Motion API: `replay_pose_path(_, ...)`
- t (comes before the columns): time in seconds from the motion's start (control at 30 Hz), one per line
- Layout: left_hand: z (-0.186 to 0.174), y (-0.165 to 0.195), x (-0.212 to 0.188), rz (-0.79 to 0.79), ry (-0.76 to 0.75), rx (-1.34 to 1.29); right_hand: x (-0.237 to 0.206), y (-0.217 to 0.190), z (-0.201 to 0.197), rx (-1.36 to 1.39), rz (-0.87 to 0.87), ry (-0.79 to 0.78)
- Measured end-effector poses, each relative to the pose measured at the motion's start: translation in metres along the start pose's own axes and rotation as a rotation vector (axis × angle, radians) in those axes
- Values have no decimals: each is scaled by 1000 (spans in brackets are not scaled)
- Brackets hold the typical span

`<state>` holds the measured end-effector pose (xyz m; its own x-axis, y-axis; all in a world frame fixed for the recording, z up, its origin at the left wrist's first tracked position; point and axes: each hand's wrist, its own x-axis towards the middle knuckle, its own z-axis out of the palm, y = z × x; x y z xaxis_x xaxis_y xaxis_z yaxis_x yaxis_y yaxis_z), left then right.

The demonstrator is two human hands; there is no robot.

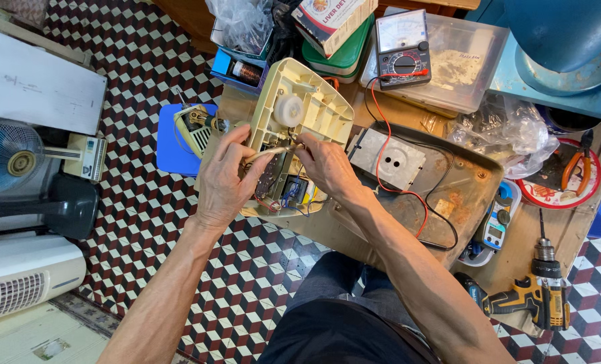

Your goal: The person disassembles a beige plastic appliance, removes a metal plate, and uses a multimeter to test internal components. They then use a cordless drill to remove screws from the circuit board and continue manipulating wires and components.

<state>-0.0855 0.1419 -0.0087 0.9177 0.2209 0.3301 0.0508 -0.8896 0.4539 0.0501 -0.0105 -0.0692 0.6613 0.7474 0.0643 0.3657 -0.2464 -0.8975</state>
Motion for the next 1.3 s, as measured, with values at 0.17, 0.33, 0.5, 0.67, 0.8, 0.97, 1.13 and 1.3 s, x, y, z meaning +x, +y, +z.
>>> replay_pose_path(0.17, -2, 2, 1, 31, 7, 24, 2, -1, 0, 22, 21, 87)
replay_pose_path(0.33, -2, 4, 2, -26, 3, 49, -3, -5, -2, 63, 109, 56)
replay_pose_path(0.5, -1, 6, 1, 36, 82, 66, -4, -11, -4, -6, 88, 90)
replay_pose_path(0.67, -2, 11, 2, 7, 78, 63, 3, -7, 0, 32, 97, 67)
replay_pose_path(0.8, -9, 13, 4, 75, -3, 131, 0, -2, 1, 64, 56, 104)
replay_pose_path(0.97, -13, 8, 14, 190, -59, 255, -5, -1, 1, 142, 122, 119)
replay_pose_path(1.13, -6, 9, 15, 145, -58, 280, -7, 0, 1, 157, 190, 100)
replay_pose_path(1.3, -1, 13, 12, 152, 60, 236, -7, 1, 6, 176, 169, 135)
